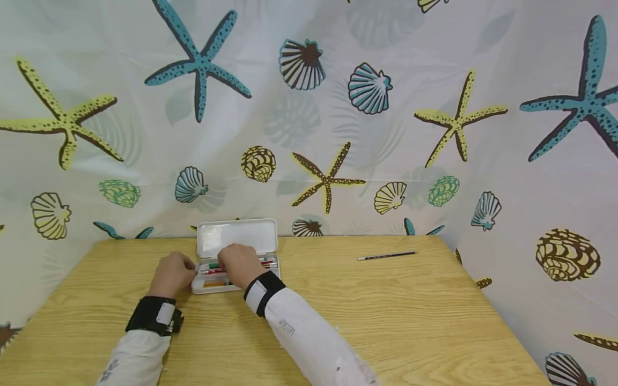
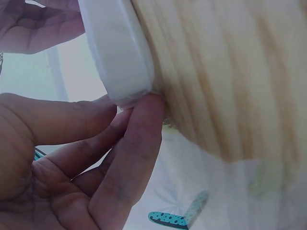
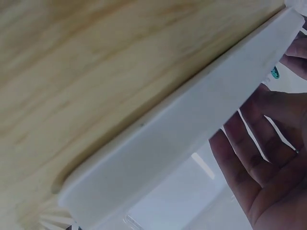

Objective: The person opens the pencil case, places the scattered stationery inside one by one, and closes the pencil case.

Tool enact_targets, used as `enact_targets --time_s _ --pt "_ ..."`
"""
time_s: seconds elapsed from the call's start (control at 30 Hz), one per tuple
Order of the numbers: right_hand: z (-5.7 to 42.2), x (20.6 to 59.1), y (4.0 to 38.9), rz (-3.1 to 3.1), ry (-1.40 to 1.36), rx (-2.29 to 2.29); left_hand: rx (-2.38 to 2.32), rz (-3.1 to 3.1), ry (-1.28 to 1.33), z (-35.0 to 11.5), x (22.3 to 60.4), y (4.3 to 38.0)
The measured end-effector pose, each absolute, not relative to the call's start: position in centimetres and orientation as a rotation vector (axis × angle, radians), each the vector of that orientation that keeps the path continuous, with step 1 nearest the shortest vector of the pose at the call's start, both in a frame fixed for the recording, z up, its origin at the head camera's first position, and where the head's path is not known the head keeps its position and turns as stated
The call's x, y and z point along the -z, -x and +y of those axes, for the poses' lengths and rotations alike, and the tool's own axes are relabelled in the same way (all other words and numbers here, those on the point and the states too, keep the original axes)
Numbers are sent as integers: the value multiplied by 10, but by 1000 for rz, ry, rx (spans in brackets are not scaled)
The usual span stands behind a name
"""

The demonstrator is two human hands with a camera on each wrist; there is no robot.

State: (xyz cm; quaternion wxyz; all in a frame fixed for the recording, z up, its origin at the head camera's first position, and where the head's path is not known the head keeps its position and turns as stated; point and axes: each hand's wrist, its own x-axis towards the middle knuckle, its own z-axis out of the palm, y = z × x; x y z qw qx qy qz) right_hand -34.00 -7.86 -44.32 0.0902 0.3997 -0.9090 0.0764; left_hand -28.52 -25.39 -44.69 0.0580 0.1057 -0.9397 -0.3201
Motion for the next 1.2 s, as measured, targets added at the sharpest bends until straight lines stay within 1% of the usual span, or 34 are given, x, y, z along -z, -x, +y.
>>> enact_targets --time_s 0.4,0.6,0.83,1.2 --pt "-74 441 339 -2721 -1178 -225 978 -2858 -337 -252 446 284" --pt "-67 432 338 -2718 -1154 -269 978 -2853 -336 -253 447 284" --pt "-44 412 337 -2706 -1125 -396 983 -2843 -327 -252 446 283" --pt "12 387 337 -2650 -1063 -588 976 -2859 -345 -251 445 283"
